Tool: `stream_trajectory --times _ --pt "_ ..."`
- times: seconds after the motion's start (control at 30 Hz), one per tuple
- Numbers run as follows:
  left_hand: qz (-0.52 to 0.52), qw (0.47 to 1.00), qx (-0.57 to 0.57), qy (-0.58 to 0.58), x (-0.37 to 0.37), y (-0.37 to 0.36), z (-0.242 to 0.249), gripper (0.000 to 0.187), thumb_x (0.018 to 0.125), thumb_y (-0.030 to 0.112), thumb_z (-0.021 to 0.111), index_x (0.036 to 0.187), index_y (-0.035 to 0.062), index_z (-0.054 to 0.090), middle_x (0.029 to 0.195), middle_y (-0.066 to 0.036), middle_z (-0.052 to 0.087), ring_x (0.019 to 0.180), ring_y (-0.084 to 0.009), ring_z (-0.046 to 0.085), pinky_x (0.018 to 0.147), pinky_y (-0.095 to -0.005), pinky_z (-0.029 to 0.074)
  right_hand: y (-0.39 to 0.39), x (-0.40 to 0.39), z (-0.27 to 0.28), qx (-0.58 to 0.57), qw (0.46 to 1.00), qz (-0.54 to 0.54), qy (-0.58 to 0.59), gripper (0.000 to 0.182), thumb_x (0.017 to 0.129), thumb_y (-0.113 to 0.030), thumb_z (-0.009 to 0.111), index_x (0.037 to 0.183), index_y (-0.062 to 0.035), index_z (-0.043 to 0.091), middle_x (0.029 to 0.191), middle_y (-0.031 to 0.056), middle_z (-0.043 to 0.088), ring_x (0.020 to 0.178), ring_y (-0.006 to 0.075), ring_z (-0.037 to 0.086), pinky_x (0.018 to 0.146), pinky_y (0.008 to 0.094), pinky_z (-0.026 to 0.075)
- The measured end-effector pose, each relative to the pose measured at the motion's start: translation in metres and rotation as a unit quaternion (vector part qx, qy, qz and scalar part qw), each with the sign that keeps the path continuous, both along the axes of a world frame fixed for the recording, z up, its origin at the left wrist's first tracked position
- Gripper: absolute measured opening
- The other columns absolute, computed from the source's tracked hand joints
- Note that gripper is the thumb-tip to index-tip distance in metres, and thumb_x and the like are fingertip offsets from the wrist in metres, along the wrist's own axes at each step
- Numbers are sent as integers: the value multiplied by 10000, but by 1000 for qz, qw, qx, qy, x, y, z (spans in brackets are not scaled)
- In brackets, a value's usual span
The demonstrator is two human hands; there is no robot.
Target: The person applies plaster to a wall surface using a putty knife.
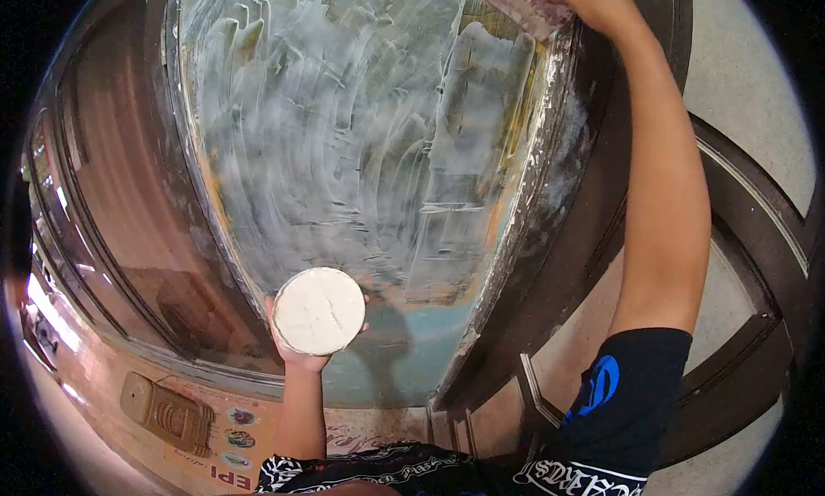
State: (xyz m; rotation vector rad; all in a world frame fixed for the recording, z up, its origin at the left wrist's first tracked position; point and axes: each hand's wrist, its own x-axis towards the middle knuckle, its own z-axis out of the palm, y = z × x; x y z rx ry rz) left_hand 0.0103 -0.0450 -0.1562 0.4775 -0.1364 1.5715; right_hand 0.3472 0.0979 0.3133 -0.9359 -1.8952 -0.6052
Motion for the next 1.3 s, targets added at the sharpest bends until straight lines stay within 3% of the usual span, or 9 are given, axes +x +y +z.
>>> stream_trajectory --times 0.13,0.23,0.27,0.37,0.6,0.7,0.87,1.07,1.3 --pt "-16 1000 2 1 -3 -1 2 954 862 804 388 1536 129 350 1564 -245 329 1353 -624 312 986 -849 267 -14 -12 -52 -43 990 63 -123 254 848 -221 783 897 18 713 730 20 644 715 97 570 674 307 459" --pt "-19 1000 1 -5 -3 0 0 959 861 803 389 1541 130 336 1570 -244 319 1358 -625 304 990 -850 260 -22 -51 -174 -70 974 81 -202 221 767 -193 825 899 -38 738 806 154 704 776 269 673 746 400 514" --pt "-24 1000 6 5 -2 2 -1 958 861 803 389 1542 131 336 1573 -242 316 1359 -624 302 989 -852 257 -13 -62 -197 -285 929 74 -225 230 762 -200 817 917 -50 738 830 169 703 824 316 689 767 426 521" --pt "-42 999 2 0 0 3 0 954 862 806 383 1541 138 338 1572 -245 313 1365 -619 297 985 -855 256 -6 -75 -258 -230 922 -29 -309 198 775 -227 794 895 -83 728 875 140 709 878 362 675 770 472 526" --pt "-41 999 11 0 -3 -3 0 937 862 796 404 1537 148 349 1573 -252 306 1372 -608 296 987 -850 265 -3 -41 -106 -25 990 -88 -108 273 825 -256 769 999 -50 723 919 152 718 873 338 685 784 422 521" --pt "0 1000 -5 -7 -8 -6 -1 963 862 782 446 1543 114 317 1540 -292 326 1360 -627 296 973 -821 336 2 -3 -10 12 997 -59 -50 272 840 -249 780 922 2 717 795 121 707 749 184 655 710 343 501" --pt "-7 1000 22 9 -13 -7 2 986 863 791 434 1537 82 314 1530 -306 333 1357 -626 305 962 -813 357 -25 -12 -51 -57 991 69 -99 241 830 -215 789 867 8 707 775 66 701 739 110 613 690 326 480" --pt "-35 999 34 11 -9 -8 4 976 866 797 418 1539 96 319 1551 -277 320 1372 -622 282 984 -828 313 2 -52 -178 -210 951 77 -212 284 772 -222 822 939 -13 724 864 193 701 802 352 667 757 414 509" --pt "16 1000 -21 11 -9 -10 -12 916 869 805 365 1519 159 382 1556 -182 374 1367 -535 374 969 -860 284 31 -24 -38 15 993 -85 -81 302 813 -322 781 1039 -122 766 1012 133 734 941 333 691 823 424 533"
